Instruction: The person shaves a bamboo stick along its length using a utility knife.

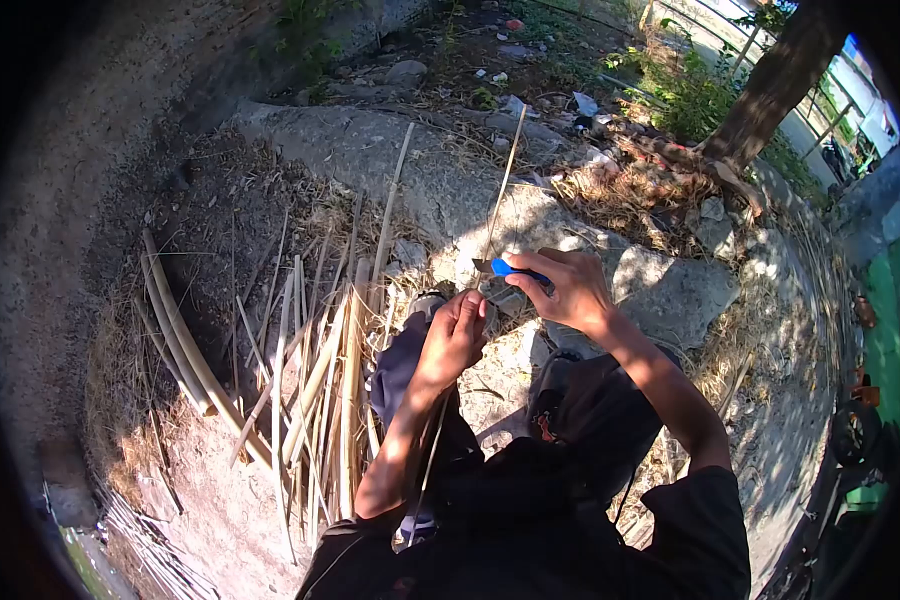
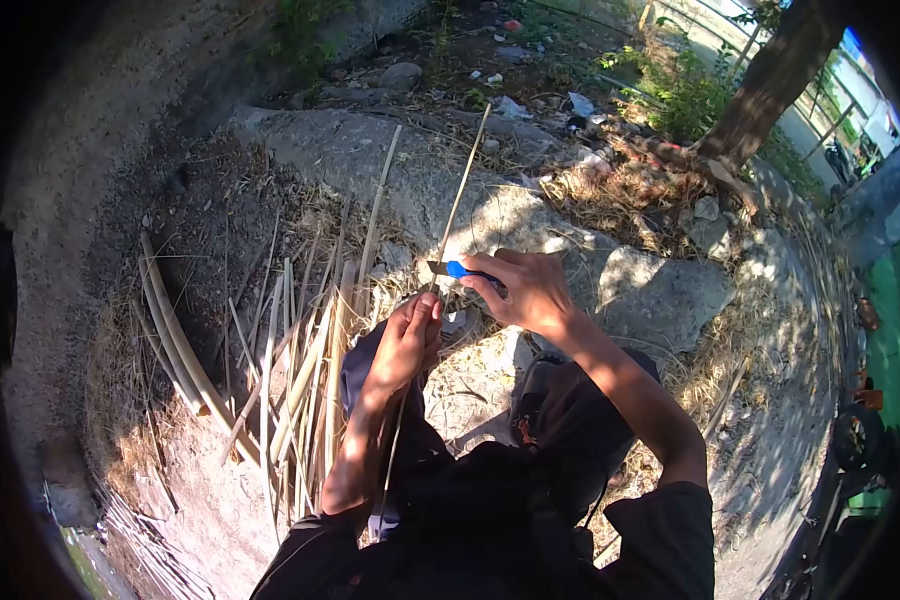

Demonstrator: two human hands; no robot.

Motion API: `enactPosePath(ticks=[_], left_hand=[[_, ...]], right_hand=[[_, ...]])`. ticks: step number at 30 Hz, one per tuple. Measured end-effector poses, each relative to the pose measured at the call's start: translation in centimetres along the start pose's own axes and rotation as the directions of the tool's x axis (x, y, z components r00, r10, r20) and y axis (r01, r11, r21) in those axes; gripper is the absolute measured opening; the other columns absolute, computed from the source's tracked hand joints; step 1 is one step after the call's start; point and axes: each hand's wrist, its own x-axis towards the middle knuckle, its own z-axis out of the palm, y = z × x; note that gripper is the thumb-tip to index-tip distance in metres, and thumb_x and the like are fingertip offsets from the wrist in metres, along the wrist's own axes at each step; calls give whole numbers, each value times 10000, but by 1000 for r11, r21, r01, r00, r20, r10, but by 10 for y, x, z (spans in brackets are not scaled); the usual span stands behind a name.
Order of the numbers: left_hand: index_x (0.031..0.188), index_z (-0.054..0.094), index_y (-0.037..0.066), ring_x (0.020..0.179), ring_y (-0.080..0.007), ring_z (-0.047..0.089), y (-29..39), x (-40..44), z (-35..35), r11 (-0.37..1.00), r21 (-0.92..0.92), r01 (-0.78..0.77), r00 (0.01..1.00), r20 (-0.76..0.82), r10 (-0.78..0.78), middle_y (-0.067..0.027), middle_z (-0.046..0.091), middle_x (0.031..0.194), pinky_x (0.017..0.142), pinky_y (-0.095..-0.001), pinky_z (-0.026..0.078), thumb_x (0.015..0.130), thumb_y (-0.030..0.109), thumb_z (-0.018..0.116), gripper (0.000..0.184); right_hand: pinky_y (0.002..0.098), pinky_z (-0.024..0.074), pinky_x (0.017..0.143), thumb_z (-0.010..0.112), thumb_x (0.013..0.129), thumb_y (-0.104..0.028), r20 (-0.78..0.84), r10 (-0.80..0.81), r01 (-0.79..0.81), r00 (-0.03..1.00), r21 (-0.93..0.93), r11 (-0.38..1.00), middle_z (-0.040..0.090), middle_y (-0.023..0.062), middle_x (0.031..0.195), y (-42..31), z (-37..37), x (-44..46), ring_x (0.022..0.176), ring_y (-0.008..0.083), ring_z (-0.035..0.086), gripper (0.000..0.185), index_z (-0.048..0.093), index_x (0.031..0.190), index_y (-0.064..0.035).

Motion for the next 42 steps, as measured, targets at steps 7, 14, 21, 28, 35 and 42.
enactPosePath(ticks=[7,14,21,28,35,42], left_hand=[[972,530,145,486,-21,241,-12,-12,-9,997,-69,19,996,88,-12,108,311,646,428,-248,207,1180,375,431,326],[1050,585,105,454,-34,255,-14,-5,-9,992,-97,-85,983,153,99,88,332,635,403,-240,212,1178,345,445,305],[1057,611,88,452,-13,290,-14,-2,-8,992,-96,-87,988,121,98,100,406,611,420,-229,218,1178,331,459,310],[944,627,52,550,-29,393,-18,-3,4,936,281,-210,968,-77,240,58,441,606,504,-263,309,1164,260,498,329],[917,608,31,561,-38,445,-24,3,6,740,608,-287,895,-105,433,25,490,622,518,-260,354,1157,226,507,325],[897,597,46,549,-26,398,-34,-18,3,815,499,-296,913,-102,394,60,454,618,503,-256,296,1153,252,522,337]], right_hand=[[376,492,526,709,1040,-243,-326,220,-269,919,-113,956,707,110,701,78,-82,35,551,243,673,172,714,1085,-77],[379,587,656,789,962,-204,-1,40,-39,999,175,984,796,114,964,-22,-34,15,777,303,773,221,749,1139,-78],[378,617,669,828,916,-159,74,-24,11,997,179,984,802,119,1006,-16,-23,1,815,306,786,249,771,1143,-75],[369,624,677,821,923,-204,91,25,-35,996,112,993,804,95,997,-18,-18,-2,819,303,785,230,789,1133,-116],[394,624,685,803,935,-224,58,13,-19,998,89,996,807,91,994,-11,-12,-6,808,306,783,231,790,1149,-137],[405,550,595,740,1001,-255,-209,464,-506,861,-242,828,746,110,765,51,-79,38,640,289,733,168,744,1121,-138]])
